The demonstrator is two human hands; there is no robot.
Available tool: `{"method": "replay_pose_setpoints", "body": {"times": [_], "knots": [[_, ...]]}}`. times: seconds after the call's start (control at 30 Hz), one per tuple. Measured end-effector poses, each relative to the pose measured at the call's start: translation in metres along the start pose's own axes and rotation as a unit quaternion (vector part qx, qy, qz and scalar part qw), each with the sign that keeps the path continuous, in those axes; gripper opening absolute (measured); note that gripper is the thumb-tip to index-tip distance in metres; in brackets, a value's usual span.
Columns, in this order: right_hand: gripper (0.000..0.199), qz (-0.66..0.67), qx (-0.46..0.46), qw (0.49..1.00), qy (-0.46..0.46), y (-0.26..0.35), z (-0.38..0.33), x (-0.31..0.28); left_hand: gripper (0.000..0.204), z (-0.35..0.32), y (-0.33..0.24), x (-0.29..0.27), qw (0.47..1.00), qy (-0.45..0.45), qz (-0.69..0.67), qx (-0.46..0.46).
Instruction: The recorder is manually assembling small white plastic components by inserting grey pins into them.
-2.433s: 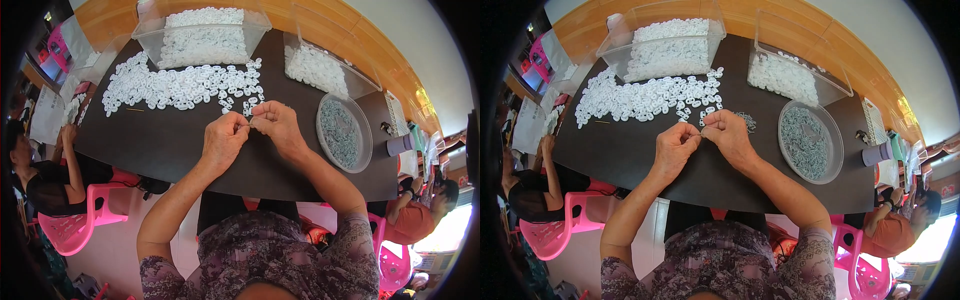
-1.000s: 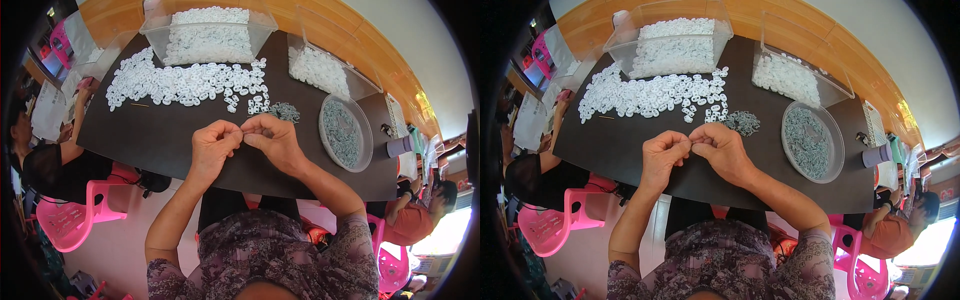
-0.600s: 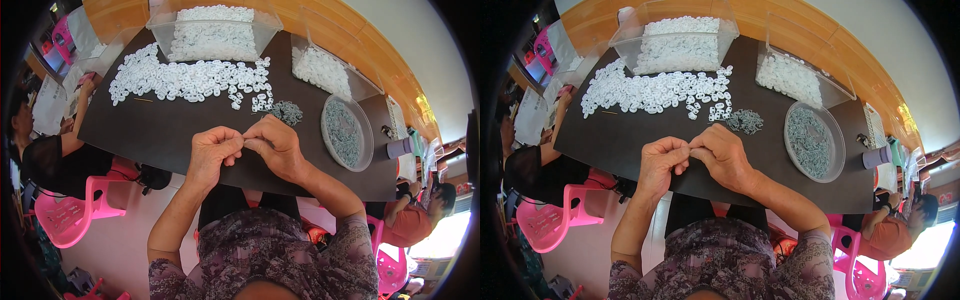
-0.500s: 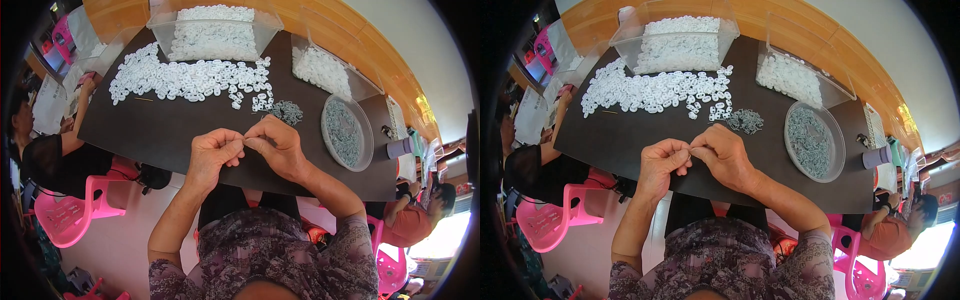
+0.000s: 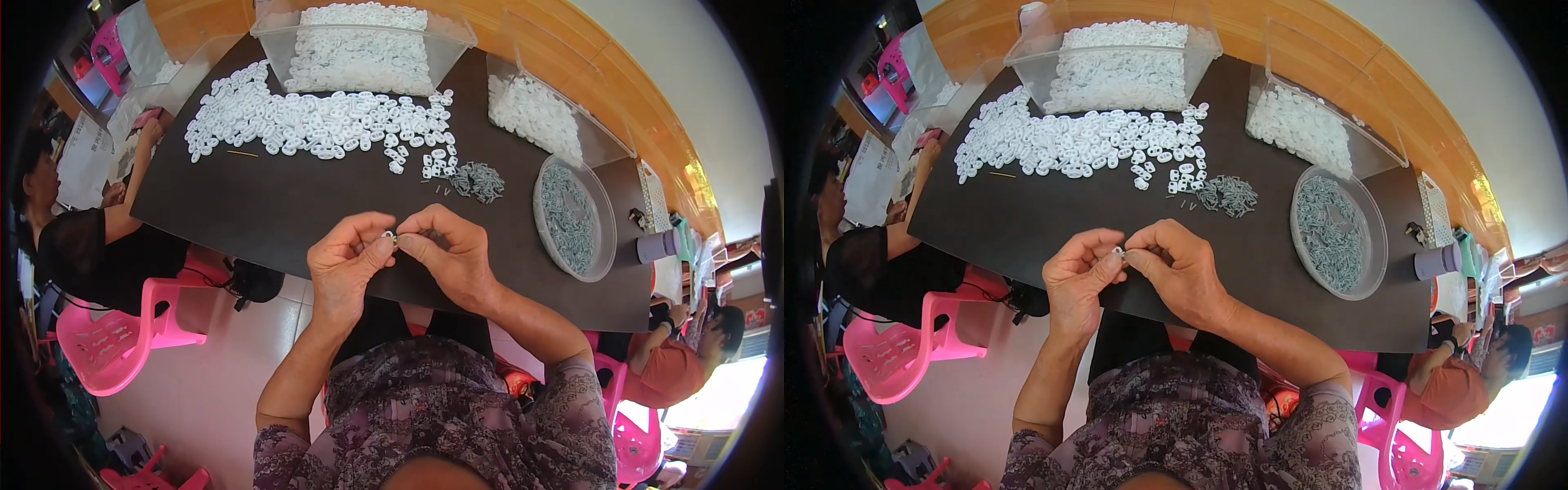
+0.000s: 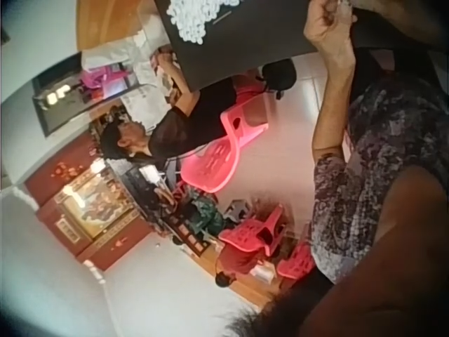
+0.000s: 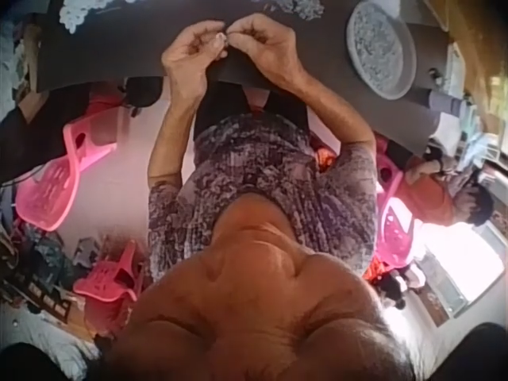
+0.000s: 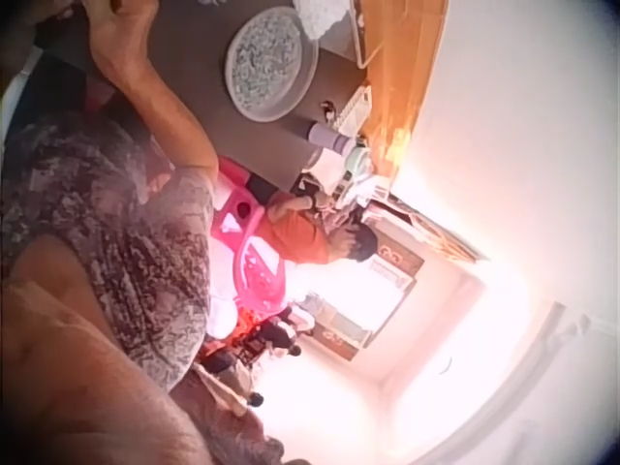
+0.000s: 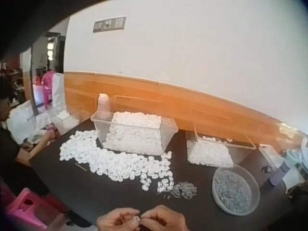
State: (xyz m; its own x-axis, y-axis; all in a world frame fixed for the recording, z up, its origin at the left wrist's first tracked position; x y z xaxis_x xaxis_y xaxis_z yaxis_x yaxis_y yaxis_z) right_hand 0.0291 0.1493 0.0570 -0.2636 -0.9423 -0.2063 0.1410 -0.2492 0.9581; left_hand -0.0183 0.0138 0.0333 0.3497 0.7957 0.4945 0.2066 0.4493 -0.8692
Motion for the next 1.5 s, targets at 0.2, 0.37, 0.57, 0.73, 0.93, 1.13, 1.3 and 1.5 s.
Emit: {"method": "replay_pose_setpoints", "body": {"times": [0.2,0.37,0.57,0.73,0.93,1.13,1.3,1.5], "knots": [[0.006,0.020,0.002,1.000,-0.005,0.001,-0.002,0.002,0.017,-0.004,0.010,-0.003,0.999,-0.024,-0.034,-0.013],[0.005,0.084,0.026,0.996,0.007,0.003,-0.003,0.003,0.012,-0.006,0.010,-0.004,0.998,0.004,-0.049,-0.034],[0.005,0.017,-0.005,1.000,0.022,0.009,-0.001,0.002,0.011,-0.010,0.004,-0.003,1.000,0.003,0.003,-0.015],[0.006,-0.004,-0.020,0.999,0.033,0.009,-0.002,0.001,0.010,-0.011,0.005,-0.004,1.000,0.011,0.014,-0.007],[0.006,0.013,0.003,0.999,0.038,0.004,-0.003,0.000,0.009,-0.012,0.004,-0.003,1.000,0.009,0.027,-0.012],[0.005,-0.014,-0.016,0.999,0.040,0.007,-0.003,0.001,0.009,-0.014,0.004,-0.002,0.999,0.007,0.037,0.016],[0.004,-0.056,-0.044,0.997,0.043,0.011,-0.003,0.001,0.006,-0.017,0.006,0.000,0.993,-0.019,0.095,0.063],[0.003,-0.075,-0.060,0.995,0.032,0.006,-0.004,0.003,0.001,-0.020,0.001,0.006,0.945,-0.053,0.263,0.186]]}}
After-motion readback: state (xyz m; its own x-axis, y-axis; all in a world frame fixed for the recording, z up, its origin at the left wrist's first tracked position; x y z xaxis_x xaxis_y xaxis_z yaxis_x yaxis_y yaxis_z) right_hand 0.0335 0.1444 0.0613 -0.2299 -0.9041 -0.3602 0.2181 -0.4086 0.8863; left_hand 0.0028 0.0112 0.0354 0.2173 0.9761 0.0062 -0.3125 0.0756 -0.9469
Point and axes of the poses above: each hand's wrist, its own z-axis towards the middle knuckle, its own x-axis out of the palm, y = z × x, the point moved 3 cm from there along z, towards the middle knuckle, and after that the axes turned 2 degrees about -y, right-handed, at the moved point
